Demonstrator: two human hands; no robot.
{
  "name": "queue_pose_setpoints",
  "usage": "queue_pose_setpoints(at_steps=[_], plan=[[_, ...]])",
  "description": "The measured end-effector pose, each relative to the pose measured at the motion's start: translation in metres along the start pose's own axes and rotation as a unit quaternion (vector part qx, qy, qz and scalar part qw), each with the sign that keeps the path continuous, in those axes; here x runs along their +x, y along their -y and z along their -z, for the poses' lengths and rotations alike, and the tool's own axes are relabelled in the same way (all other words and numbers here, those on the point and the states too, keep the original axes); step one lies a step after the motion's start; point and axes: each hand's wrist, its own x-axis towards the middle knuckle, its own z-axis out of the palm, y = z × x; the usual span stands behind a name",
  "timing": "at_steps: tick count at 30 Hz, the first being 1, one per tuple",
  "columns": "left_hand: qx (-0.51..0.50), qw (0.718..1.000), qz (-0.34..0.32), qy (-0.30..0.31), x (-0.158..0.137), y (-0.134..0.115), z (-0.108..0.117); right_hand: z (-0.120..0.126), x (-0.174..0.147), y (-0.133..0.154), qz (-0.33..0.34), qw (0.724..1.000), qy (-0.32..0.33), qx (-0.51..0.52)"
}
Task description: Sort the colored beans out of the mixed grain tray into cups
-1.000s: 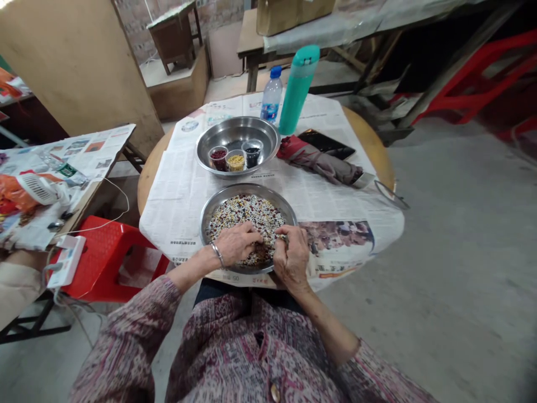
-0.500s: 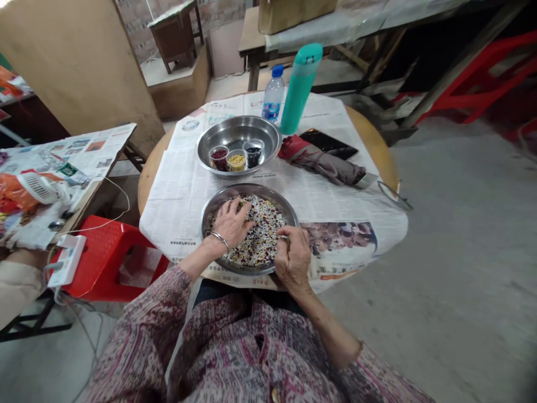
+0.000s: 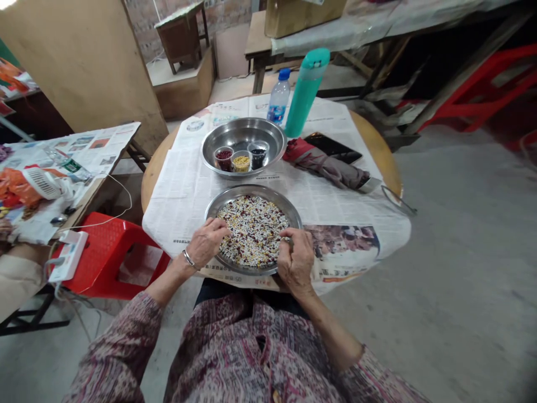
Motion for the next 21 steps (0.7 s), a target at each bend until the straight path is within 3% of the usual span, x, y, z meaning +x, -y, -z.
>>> queue_pose_setpoints(at_steps=[5,10,13,15,17,21], plan=[[-0.067,0.988,0.033,-0.132,-0.007,0.011,-0.008,0.010,0.006,0.011,0.070,0.988,0.066,-0.119],[-0.110,0.949,0.156,-0.250,-0.005,0.014,-0.015,0.004,0.026,0.040,0.213,0.938,0.232,-0.146],[-0.169,0.935,0.196,-0.241,-0.004,0.021,-0.020,-0.018,0.034,0.058,0.306,0.879,0.353,-0.097],[-0.207,0.933,0.197,-0.218,-0.003,0.027,-0.024,-0.036,0.039,0.064,0.343,0.848,0.398,-0.072],[-0.232,0.929,0.199,-0.208,-0.003,0.031,-0.028,-0.050,0.045,0.061,0.351,0.841,0.405,-0.073],[-0.250,0.921,0.205,-0.217,-0.003,0.034,-0.033,-0.057,0.065,0.035,0.326,0.863,0.363,-0.134]])
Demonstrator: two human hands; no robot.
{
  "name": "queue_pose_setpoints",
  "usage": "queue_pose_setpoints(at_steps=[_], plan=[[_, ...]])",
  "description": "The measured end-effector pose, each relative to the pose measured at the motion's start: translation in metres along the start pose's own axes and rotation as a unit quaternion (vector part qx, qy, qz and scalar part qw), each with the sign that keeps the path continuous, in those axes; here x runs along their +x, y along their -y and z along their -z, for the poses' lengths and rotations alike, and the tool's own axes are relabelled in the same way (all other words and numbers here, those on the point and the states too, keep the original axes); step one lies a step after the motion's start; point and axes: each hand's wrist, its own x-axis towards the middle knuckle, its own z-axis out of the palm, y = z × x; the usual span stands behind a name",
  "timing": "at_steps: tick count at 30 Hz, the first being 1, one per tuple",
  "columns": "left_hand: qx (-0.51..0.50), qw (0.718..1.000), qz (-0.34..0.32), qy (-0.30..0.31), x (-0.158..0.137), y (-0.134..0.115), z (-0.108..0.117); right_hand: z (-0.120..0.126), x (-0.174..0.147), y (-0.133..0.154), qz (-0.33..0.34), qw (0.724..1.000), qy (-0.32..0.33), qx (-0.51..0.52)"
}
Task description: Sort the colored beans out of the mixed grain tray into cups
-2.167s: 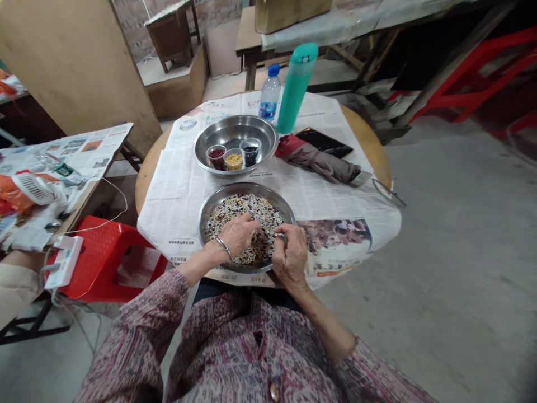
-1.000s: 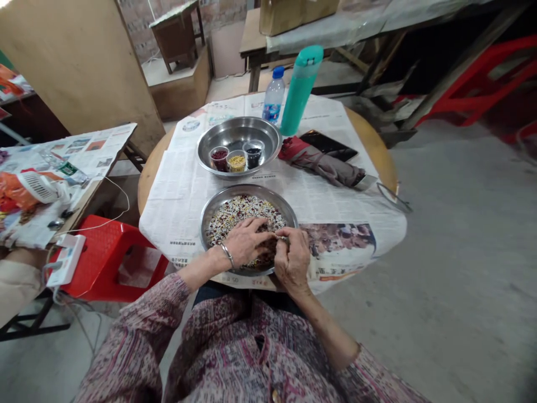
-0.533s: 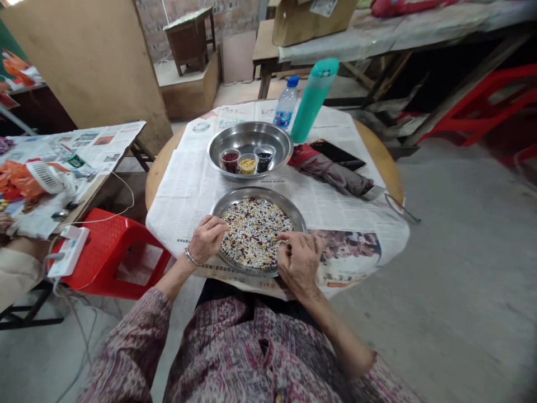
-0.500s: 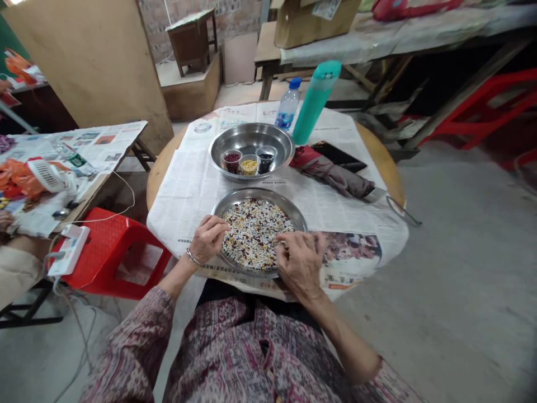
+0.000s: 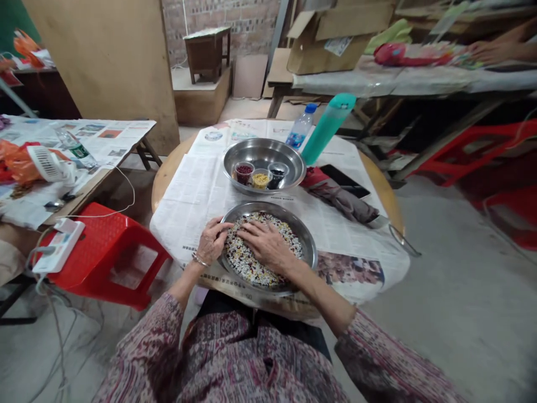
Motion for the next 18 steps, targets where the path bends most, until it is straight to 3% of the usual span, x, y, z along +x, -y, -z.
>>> queue_pose_setpoints(at_steps=[5,8,13,18], plan=[[-0.007,1.000,-0.002,-0.008,0.000,0.000,-0.001,0.002,-0.023,-0.045,-0.112,0.991,-0.070,-0.023],[-0.004,1.000,0.001,-0.008,0.000,0.001,-0.001,0.001,-0.029,-0.052,-0.164,0.982,-0.089,-0.033],[-0.003,1.000,0.006,-0.004,0.001,0.002,-0.001,-0.003,-0.013,-0.022,-0.181,0.981,-0.070,-0.028],[-0.006,1.000,-0.001,-0.002,0.001,0.000,0.000,-0.004,0.001,0.019,-0.099,0.995,-0.020,0.023]])
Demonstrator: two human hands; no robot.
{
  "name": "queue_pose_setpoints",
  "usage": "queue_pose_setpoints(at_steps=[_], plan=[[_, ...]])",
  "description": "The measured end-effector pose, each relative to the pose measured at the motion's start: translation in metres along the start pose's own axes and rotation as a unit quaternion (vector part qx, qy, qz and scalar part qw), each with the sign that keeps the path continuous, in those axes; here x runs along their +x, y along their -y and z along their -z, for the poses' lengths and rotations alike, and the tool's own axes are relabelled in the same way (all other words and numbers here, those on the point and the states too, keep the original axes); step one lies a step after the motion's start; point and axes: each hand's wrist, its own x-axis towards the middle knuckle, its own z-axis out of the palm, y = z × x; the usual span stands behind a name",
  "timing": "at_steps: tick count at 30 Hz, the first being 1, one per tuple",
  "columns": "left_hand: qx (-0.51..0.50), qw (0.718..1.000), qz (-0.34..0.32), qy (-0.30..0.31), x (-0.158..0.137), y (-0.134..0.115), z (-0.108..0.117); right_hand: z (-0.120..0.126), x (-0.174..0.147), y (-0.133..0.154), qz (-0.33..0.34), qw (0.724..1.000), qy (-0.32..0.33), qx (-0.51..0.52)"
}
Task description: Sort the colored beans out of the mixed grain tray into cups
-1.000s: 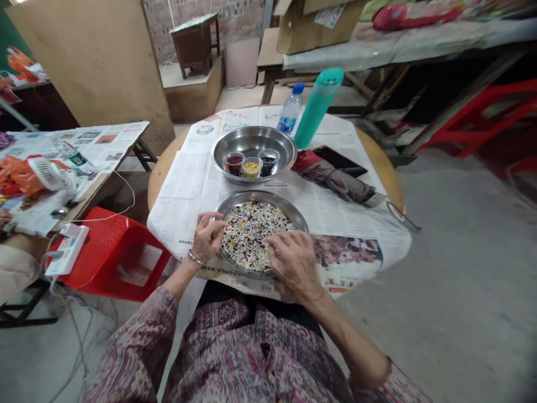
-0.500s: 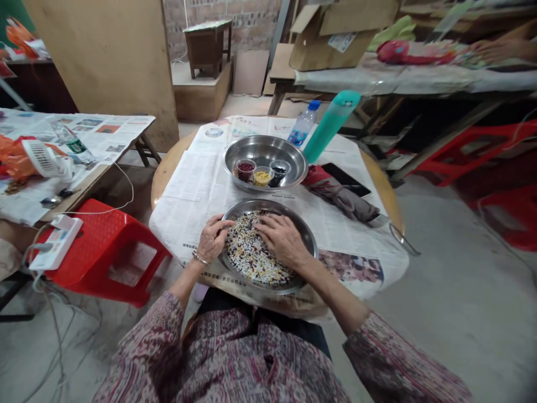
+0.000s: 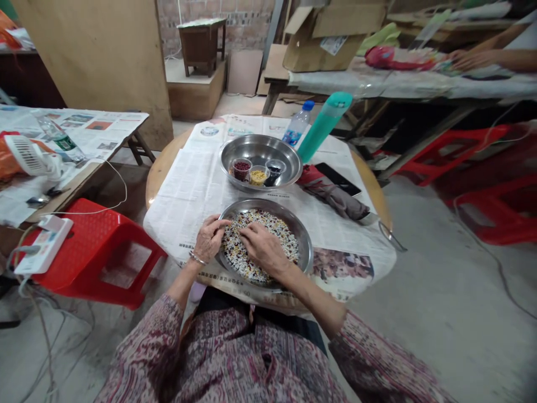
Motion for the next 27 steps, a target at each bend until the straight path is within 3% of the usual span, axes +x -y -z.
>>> queue_pose_setpoints(at_steps=[4,8,11,19,24,27], plan=[[0.000,1.000,-0.003,-0.004,0.000,-0.001,0.001,0.000,0.002,0.008,0.063,0.997,0.017,0.033],[-0.005,1.000,0.007,-0.006,-0.001,-0.001,0.001,0.002,0.005,-0.009,-0.011,1.000,-0.017,0.023],[-0.007,1.000,0.013,-0.003,-0.001,-0.001,0.001,0.005,0.003,-0.020,-0.032,0.999,0.001,0.032],[0.007,1.000,0.012,0.000,-0.002,-0.001,0.001,0.016,0.001,-0.019,0.071,0.994,0.079,0.036],[0.006,1.000,0.011,0.004,-0.002,-0.003,0.002,0.025,0.007,-0.035,0.048,0.996,0.069,-0.030],[-0.003,1.000,0.016,0.004,-0.002,-0.004,0.003,0.030,0.012,-0.044,0.013,0.999,0.036,-0.001]])
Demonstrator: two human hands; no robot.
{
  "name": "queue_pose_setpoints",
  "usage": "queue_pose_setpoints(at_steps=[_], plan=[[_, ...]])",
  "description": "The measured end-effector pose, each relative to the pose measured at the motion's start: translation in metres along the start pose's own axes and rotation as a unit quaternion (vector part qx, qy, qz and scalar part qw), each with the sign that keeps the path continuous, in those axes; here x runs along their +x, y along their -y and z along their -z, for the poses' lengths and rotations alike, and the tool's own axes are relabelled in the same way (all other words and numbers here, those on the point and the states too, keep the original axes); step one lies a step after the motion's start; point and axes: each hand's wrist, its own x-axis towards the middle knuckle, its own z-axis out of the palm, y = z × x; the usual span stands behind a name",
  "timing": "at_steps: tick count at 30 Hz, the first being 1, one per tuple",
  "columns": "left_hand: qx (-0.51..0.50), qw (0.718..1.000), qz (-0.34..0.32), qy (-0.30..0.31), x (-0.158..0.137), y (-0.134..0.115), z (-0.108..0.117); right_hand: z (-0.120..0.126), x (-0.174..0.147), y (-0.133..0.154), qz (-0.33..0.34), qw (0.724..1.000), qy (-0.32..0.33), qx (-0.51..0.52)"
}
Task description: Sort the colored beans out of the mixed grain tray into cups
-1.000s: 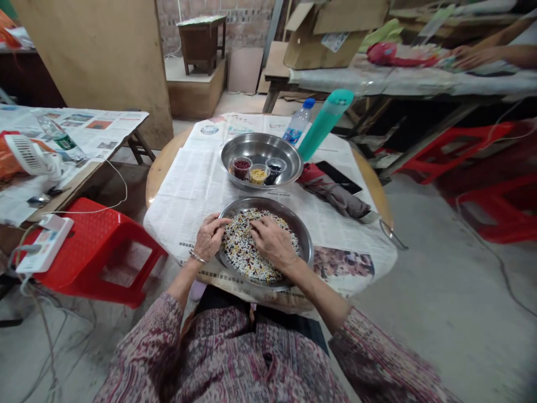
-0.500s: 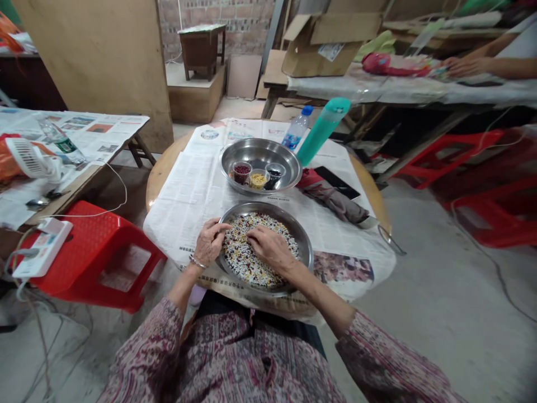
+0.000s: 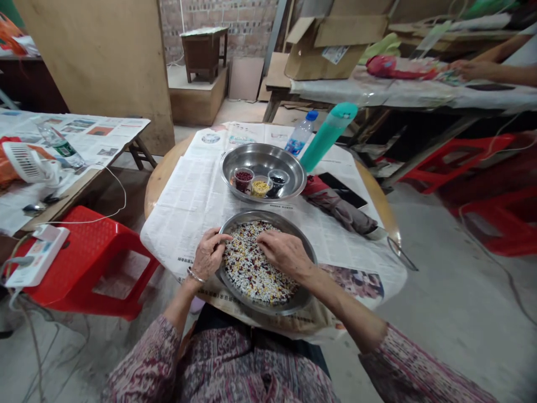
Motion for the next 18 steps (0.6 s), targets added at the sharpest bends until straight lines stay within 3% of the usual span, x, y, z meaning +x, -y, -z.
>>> queue_pose_setpoints(at_steps=[5,9,13,18], plan=[[-0.022,1.000,0.007,0.008,0.000,-0.001,0.001,0.025,0.023,-0.021,-0.087,0.982,-0.122,0.116],[-0.028,1.000,0.011,0.009,-0.001,-0.001,0.001,0.057,0.065,-0.055,-0.209,0.959,-0.179,0.071],[-0.034,0.999,0.014,0.006,-0.001,0.002,-0.001,0.075,0.111,-0.085,-0.294,0.950,-0.097,-0.034],[-0.033,0.999,0.021,0.008,-0.002,0.001,-0.001,0.070,0.150,-0.102,-0.332,0.935,0.047,-0.118]])
